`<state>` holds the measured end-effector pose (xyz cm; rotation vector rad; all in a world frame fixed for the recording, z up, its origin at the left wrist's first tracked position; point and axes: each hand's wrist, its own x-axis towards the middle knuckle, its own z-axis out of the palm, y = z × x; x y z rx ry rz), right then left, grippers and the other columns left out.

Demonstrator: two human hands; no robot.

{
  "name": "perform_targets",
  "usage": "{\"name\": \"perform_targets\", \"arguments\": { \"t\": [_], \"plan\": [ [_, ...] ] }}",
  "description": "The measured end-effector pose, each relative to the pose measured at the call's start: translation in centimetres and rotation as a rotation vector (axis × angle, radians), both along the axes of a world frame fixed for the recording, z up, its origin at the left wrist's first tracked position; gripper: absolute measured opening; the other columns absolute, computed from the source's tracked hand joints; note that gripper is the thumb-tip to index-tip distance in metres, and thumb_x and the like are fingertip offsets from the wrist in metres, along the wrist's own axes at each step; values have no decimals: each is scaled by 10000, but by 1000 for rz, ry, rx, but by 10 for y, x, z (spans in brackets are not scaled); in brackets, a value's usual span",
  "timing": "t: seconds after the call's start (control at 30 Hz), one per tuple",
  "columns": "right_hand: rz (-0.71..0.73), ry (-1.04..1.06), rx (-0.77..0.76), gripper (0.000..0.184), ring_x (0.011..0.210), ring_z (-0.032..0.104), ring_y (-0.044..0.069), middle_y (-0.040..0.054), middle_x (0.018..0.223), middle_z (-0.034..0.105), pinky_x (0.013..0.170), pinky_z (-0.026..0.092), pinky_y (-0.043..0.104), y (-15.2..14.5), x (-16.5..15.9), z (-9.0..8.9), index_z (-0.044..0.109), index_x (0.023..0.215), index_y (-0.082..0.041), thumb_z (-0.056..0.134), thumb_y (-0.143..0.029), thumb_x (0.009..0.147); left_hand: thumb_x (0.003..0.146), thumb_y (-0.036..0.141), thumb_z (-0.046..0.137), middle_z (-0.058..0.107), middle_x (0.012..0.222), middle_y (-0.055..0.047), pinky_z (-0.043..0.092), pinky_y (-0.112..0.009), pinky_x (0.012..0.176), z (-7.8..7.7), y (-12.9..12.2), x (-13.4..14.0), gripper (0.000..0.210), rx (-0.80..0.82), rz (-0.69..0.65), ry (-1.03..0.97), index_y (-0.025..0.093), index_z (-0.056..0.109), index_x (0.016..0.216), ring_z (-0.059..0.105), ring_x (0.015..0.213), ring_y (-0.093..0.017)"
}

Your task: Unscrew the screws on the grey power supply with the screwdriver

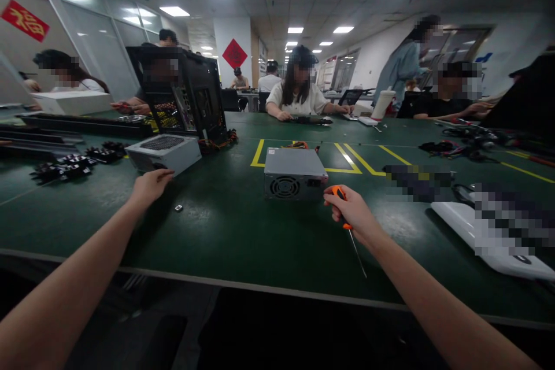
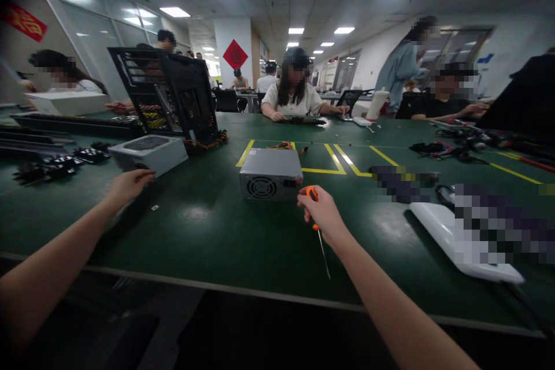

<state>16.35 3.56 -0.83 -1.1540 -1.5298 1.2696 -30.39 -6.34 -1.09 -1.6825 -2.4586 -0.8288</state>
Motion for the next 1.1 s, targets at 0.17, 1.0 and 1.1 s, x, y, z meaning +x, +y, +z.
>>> {"name": "perform_targets", "arguments": {
  "t": [0.17, 1.0, 1.1],
  "plan": [
    [7, -27, 20, 214, 381, 404, 39, -47, 624, 534, 357, 342, 184, -2, -3, 0, 510, 865, -186, 584, -290, 693, 803, 528, 429, 574, 1045, -59, 435, -300, 773, -5, -44, 30, 472, -198, -207, 99, 195, 594, 1095, 554, 834, -194],
    [-170, 161, -191, 220, 365, 347, 32, -23, 606, 550, 330, 290, 165, 73, -12, 14, 531, 760, -181, 596, -390, 734, 853, 391, 383, 399, 1275, -143, 319, -394, 1024, -2, 52, 197, 514, 280, -302, -414, 138, 354, 1299, 416, 1190, -223],
    [-70, 196, -235, 324, 441, 472, 87, 4, 593, 574, 404, 387, 205, 100, -32, 18, 552, 768, -183, 555, -506, 741, 851, 435, 385, 267, 1352, -126, 273, -434, 1058, -1, 29, 240, 537, 303, -357, -474, 194, 303, 1324, 252, 1300, -239]
  ]
}}
